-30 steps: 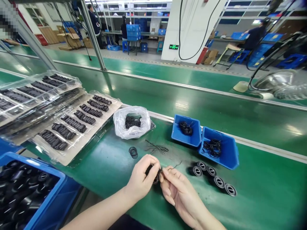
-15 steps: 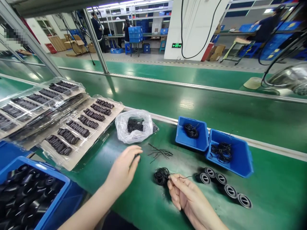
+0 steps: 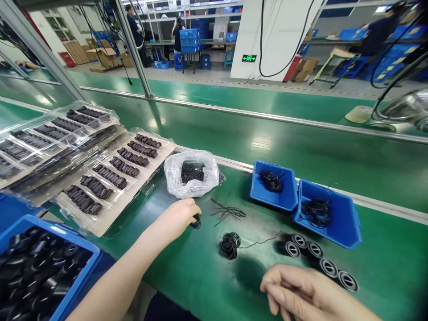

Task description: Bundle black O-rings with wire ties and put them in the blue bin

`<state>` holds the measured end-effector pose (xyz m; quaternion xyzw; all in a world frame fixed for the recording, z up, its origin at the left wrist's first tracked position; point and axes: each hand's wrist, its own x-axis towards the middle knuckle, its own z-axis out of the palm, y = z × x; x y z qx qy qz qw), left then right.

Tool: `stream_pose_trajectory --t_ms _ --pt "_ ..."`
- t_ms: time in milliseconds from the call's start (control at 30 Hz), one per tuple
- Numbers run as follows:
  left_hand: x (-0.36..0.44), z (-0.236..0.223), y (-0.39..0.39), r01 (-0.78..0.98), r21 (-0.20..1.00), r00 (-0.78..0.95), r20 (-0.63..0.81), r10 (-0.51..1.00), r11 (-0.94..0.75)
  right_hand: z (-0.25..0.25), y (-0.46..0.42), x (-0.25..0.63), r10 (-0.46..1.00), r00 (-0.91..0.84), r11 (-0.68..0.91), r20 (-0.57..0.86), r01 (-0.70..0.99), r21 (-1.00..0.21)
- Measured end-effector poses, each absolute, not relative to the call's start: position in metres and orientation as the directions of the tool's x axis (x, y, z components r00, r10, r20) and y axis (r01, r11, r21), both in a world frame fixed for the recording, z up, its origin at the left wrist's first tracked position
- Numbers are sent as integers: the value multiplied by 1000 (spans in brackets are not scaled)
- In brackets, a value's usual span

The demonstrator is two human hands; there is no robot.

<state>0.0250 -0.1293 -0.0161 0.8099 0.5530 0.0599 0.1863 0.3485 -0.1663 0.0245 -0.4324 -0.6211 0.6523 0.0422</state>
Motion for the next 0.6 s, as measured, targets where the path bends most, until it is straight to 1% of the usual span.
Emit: stream_pose_trajectory --t_ms 67,133,200,233,267,300,367,467,600 --pt "27 -17 -129 885 336 384 -135 913 -322 48 -148 338 665 -660 31 -350 493 -869" --pt "31 -21 -129 903 288 374 -167 912 -318 67 -123 317 722 -672 247 -162 470 -847" --pt "38 -25 -129 919 236 362 -194 912 -314 79 -94 286 725 -688 451 42 427 -784" --pt "42 -26 -129 924 214 359 -204 911 -316 82 -80 268 695 -709 546 122 410 -731" --pt "46 -27 -129 928 195 357 -213 910 -319 82 -66 248 656 -736 622 165 404 -670" --pt "49 -27 -129 929 180 358 -219 908 -323 79 -52 228 615 -770 678 169 408 -611" --pt "54 -26 -130 929 166 363 -229 903 -331 67 -28 189 567 -817 747 103 457 -482" --pt "52 -20 -131 921 185 379 -226 897 -343 39 -3 144 591 -803 738 80 498 -456" --pt "39 -13 -130 890 297 411 -190 892 -347 12 18 115 589 -807 739 55 509 -441"
